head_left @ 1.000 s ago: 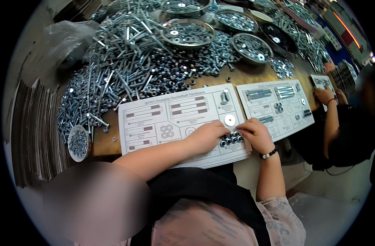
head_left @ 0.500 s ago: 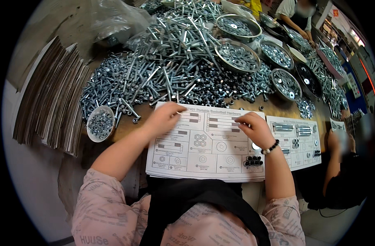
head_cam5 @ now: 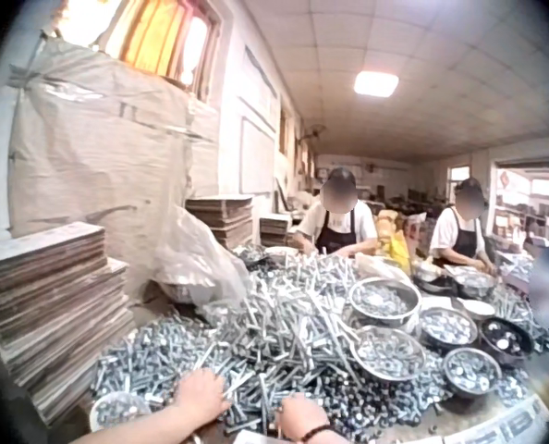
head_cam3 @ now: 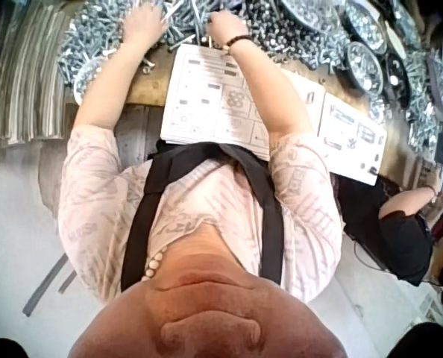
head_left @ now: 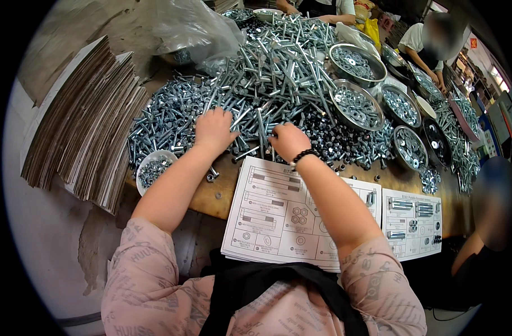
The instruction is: The person sorts metal fasteners from a large pile on a workbench and places them onto a printed hardware layout sheet. They pick up bolts, nuts, and washers by hand and arrange them into designated spots on the sheet, repeating the process throughout the clip.
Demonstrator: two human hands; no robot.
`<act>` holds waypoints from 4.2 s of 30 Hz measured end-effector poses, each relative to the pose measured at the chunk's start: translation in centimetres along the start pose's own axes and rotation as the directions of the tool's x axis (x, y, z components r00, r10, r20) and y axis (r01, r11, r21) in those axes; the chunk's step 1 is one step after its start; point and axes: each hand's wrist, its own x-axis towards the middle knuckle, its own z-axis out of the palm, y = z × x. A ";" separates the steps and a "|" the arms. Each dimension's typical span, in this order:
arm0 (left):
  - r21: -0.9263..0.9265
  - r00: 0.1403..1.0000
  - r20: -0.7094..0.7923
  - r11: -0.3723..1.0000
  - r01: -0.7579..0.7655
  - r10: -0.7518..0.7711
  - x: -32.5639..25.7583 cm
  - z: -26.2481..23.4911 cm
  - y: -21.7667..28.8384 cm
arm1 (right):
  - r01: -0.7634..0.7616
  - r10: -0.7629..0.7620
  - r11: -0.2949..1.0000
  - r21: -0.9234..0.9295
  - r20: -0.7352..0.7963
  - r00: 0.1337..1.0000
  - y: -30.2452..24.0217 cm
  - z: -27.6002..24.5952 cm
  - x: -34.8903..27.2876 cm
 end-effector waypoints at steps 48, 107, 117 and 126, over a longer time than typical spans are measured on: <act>-0.236 0.980 0.195 0.968 0.081 -0.034 0.0 1.5 -0.8 | -0.090 0.106 0.831 0.548 0.004 0.994 0.3 0.2 0.0; -0.751 0.794 0.238 0.625 -0.215 0.559 -6.1 -1.5 17.5 | -0.026 0.102 0.699 0.714 -0.063 0.993 12.1 -6.8 -19.5; -0.625 0.838 0.226 0.734 -0.266 0.497 -5.5 -2.0 18.7 | 0.215 -0.204 0.976 0.024 -0.219 0.954 12.2 -4.0 -20.0; -0.558 0.869 0.274 0.804 -0.206 0.412 -5.3 -2.1 21.0 | -0.022 0.526 -0.011 1.000 0.024 0.850 10.7 -2.6 -18.9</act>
